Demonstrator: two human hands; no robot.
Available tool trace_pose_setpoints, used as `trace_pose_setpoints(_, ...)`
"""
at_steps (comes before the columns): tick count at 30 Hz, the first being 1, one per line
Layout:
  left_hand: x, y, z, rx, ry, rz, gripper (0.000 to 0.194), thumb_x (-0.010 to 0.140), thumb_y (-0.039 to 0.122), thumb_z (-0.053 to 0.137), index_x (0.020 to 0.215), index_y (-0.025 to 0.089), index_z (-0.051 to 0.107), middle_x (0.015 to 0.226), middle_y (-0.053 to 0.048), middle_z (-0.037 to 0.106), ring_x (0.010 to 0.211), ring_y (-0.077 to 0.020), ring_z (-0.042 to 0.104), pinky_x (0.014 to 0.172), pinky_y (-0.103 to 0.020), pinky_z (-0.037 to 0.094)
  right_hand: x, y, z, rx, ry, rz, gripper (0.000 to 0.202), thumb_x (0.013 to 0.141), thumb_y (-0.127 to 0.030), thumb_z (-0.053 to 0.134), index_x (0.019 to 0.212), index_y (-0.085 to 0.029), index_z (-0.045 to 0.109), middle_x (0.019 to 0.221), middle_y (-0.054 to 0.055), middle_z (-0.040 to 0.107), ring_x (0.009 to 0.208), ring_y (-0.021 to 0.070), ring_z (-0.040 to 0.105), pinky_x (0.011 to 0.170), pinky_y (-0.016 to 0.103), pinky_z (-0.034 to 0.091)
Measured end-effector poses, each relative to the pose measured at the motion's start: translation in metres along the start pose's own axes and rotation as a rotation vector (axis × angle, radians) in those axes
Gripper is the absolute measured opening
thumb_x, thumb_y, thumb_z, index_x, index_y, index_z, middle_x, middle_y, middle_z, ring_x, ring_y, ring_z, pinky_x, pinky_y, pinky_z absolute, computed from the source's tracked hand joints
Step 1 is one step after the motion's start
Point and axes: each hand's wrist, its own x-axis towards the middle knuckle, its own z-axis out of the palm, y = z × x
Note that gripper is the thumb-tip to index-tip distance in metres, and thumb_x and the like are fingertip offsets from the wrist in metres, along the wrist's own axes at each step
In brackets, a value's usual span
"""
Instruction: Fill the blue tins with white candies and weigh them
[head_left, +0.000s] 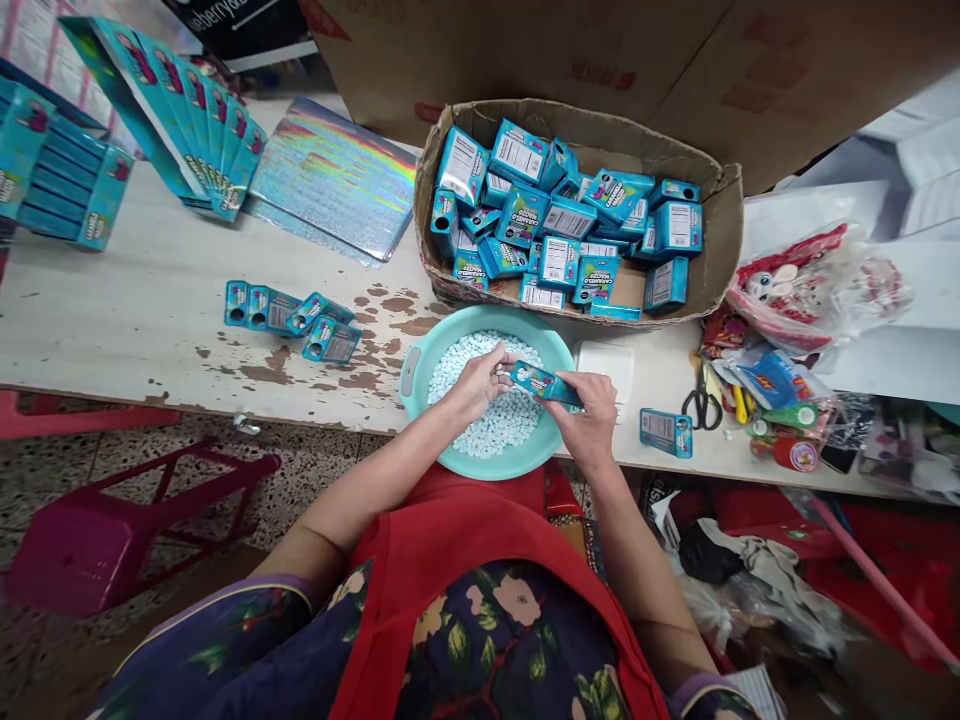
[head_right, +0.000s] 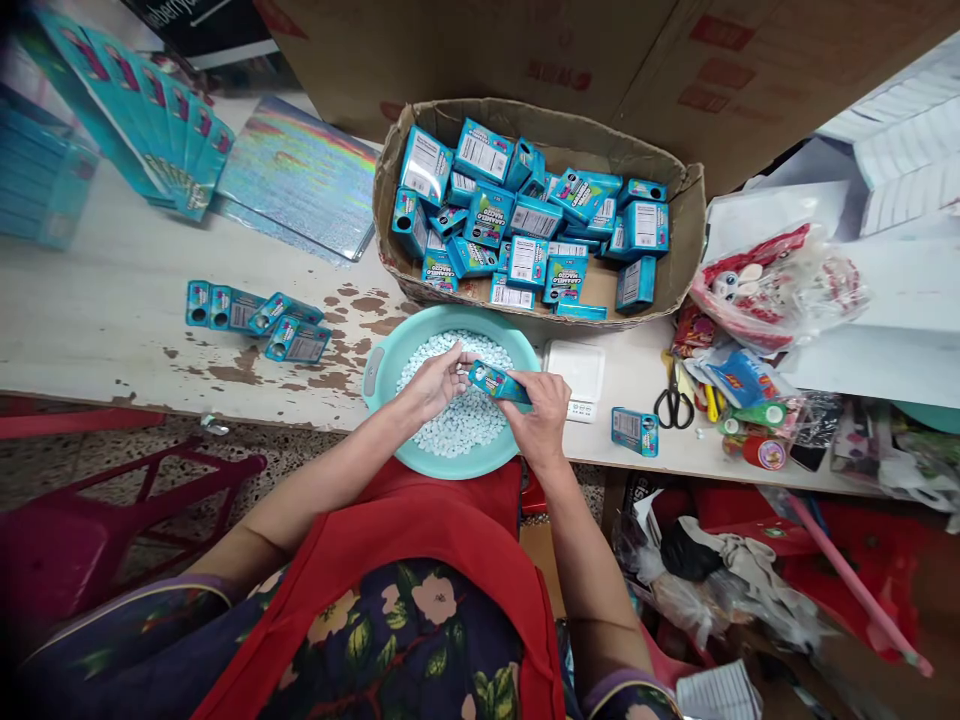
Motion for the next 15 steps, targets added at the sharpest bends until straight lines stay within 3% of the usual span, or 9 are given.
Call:
trace_pose_setpoints(2,0.001,0.000,-0.008,0.141,-0.007,0.048,0.037,0.088,0.046,0.053,0.086,0.012,0.069,0.084,-0.008,0.063,0.063,-0.0110,0.057,0.058,-0.023,0.046,-0.002,0.002,0.000,0.066,0.004,0.047,0.026,0.076,-0.027,0.072,0.102,-0.026,0.068,0.094,0.003,0.069,0.091,0.0226,0.058,0.083,0.039,0.043)
trace_pose_setpoints(4,-0.001,0.002,-0.018,0.440,-0.003,0.177,0.032,0.088,0.039,0.052,0.096,0.014,0.068,0.102,-0.012,0.066,0.087,-0.0194,0.063,0.076,-0.032,0.051,-0.004,0.006,0.000,0.179,0.032,0.153,0.028,0.074,-0.031,0.075,0.101,-0.025,0.068,0.094,0.003,0.068,0.091,0.0221,0.059,0.082,0.039,0.046)
trace_pose_setpoints(6,-0.007,0.007,-0.026,0.820,0.020,0.378,0.037,0.082,0.030,0.060,0.115,0.016,0.063,0.128,-0.014,0.058,0.119,-0.0289,0.052,0.100,-0.044,0.042,-0.006,0.008,0.003,0.282,0.075,0.270,0.034,0.071,-0.035,0.077,0.101,-0.023,0.067,0.094,0.003,0.066,0.090,0.0216,0.060,0.082,0.038,0.048)
trace_pose_setpoints(8,-0.016,0.014,-0.030,1.126,-0.033,0.586,0.061,0.076,0.024,0.065,0.135,0.021,0.049,0.146,-0.012,0.043,0.136,-0.0312,0.035,0.111,-0.050,0.030,-0.009,0.005,0.013,0.327,0.090,0.312,0.037,0.069,-0.037,0.079,0.100,-0.023,0.068,0.094,0.003,0.066,0.091,0.0217,0.061,0.084,0.039,0.049)
trace_pose_setpoints(10,-0.028,0.022,-0.031,1.304,-0.203,0.745,0.064,0.079,0.022,0.063,0.139,0.025,0.042,0.146,-0.010,0.044,0.134,-0.0280,0.038,0.111,-0.048,0.031,-0.010,-0.005,0.025,0.374,0.042,0.270,0.035,0.069,-0.038,0.079,0.098,-0.023,0.068,0.094,0.003,0.066,0.093,0.0216,0.061,0.086,0.039,0.049)
trace_pose_setpoints(12,-0.040,0.031,-0.031,1.396,-0.336,0.874,0.049,0.084,0.022,0.058,0.132,0.026,0.048,0.132,-0.008,0.057,0.122,-0.0247,0.051,0.103,-0.043,0.041,-0.011,-0.015,0.033,0.459,-0.027,0.209,0.034,0.074,-0.038,0.075,0.103,-0.023,0.066,0.100,0.004,0.066,0.097,0.0213,0.062,0.090,0.039,0.050)
trace_pose_setpoints(13,-0.046,0.036,-0.033,1.421,-0.317,0.933,0.042,0.086,0.024,0.058,0.127,0.025,0.052,0.124,-0.007,0.062,0.115,-0.0239,0.055,0.099,-0.041,0.044,-0.012,-0.018,0.034,0.493,-0.036,0.191,0.037,0.076,-0.038,0.073,0.108,-0.023,0.063,0.107,0.006,0.065,0.102,0.0216,0.061,0.092,0.040,0.049)
trace_pose_setpoints(15,-0.052,0.047,-0.044,1.422,-0.098,1.038,0.038,0.085,0.029,0.061,0.122,0.022,0.054,0.113,-0.008,0.066,0.107,-0.0240,0.059,0.094,-0.040,0.047,-0.015,-0.013,0.026,0.457,0.049,0.209,0.049,0.079,-0.040,0.069,0.123,-0.025,0.054,0.125,0.008,0.058,0.117,0.0230,0.056,0.098,0.042,0.047)
